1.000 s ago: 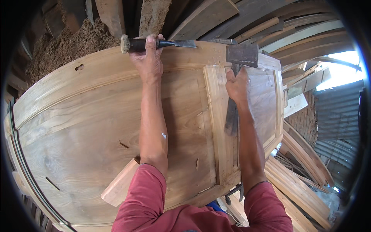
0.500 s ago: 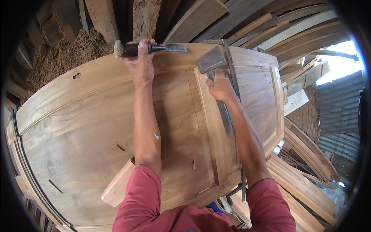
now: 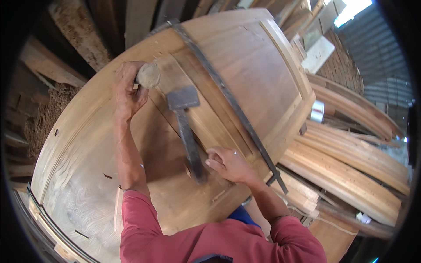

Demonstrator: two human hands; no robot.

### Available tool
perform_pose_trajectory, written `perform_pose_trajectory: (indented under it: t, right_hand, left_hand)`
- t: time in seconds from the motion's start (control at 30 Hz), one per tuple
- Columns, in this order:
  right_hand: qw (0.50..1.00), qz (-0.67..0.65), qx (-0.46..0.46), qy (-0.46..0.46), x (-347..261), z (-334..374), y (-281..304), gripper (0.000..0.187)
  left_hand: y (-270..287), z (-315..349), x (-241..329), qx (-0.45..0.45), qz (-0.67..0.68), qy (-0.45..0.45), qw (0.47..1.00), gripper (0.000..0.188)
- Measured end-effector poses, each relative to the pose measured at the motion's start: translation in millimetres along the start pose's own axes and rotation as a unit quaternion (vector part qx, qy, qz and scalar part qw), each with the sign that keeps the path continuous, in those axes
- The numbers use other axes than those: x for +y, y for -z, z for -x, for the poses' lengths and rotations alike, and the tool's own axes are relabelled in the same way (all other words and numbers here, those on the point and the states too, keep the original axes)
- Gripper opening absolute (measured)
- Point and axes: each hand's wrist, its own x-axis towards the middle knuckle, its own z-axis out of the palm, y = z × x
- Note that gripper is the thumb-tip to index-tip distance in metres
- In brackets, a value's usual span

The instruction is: The person drills holes into a wooden door frame, hammers small wooden pegs into the holes, and then uses a chisel and hammer to trim and finish the wood.

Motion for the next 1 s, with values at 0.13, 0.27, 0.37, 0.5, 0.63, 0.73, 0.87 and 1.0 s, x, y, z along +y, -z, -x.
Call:
perform_pose_trajectory:
  t: [0.13, 0.27, 0.37, 0.5, 0.63, 0.73, 0.87, 1.0]
  right_hand:
    - [0.977, -0.121, -0.161, -0.065, 76, 109, 3, 0.038]
    - [0.893, -0.271, -0.284, -0.221, 163, 217, -40, 0.036]
    - [0.861, -0.364, -0.147, -0.324, 250, 285, -112, 0.034]
    - [0.799, -0.376, 0.108, -0.457, 363, 355, -193, 0.025]
    - [0.765, -0.289, 0.230, -0.528, 419, 391, -220, 0.026]
    - [0.754, -0.225, 0.291, -0.544, 469, 409, -235, 0.024]
    - [0.753, -0.246, 0.227, -0.566, 551, 420, -219, 0.033]
    - [0.741, -0.239, 0.260, -0.571, 654, 423, -234, 0.035]
  left_hand:
    - [-36, 6, 51, -0.241, -0.265, 0.119, 0.926, 0.044]
    - [-51, 43, 46, -0.388, -0.375, 0.227, 0.811, 0.053]
    - [-6, 100, 1, -0.450, -0.406, 0.173, 0.776, 0.068]
    - [-47, 80, 107, -0.486, -0.567, 0.137, 0.651, 0.069]
    - [-136, 110, 161, -0.345, -0.438, -0.020, 0.830, 0.067]
    - [-225, 180, 226, -0.371, -0.312, -0.037, 0.874, 0.065]
    - [-282, 266, 267, -0.425, -0.286, 0.095, 0.853, 0.069]
    - [-287, 293, 237, -0.382, -0.387, 0.002, 0.839, 0.076]
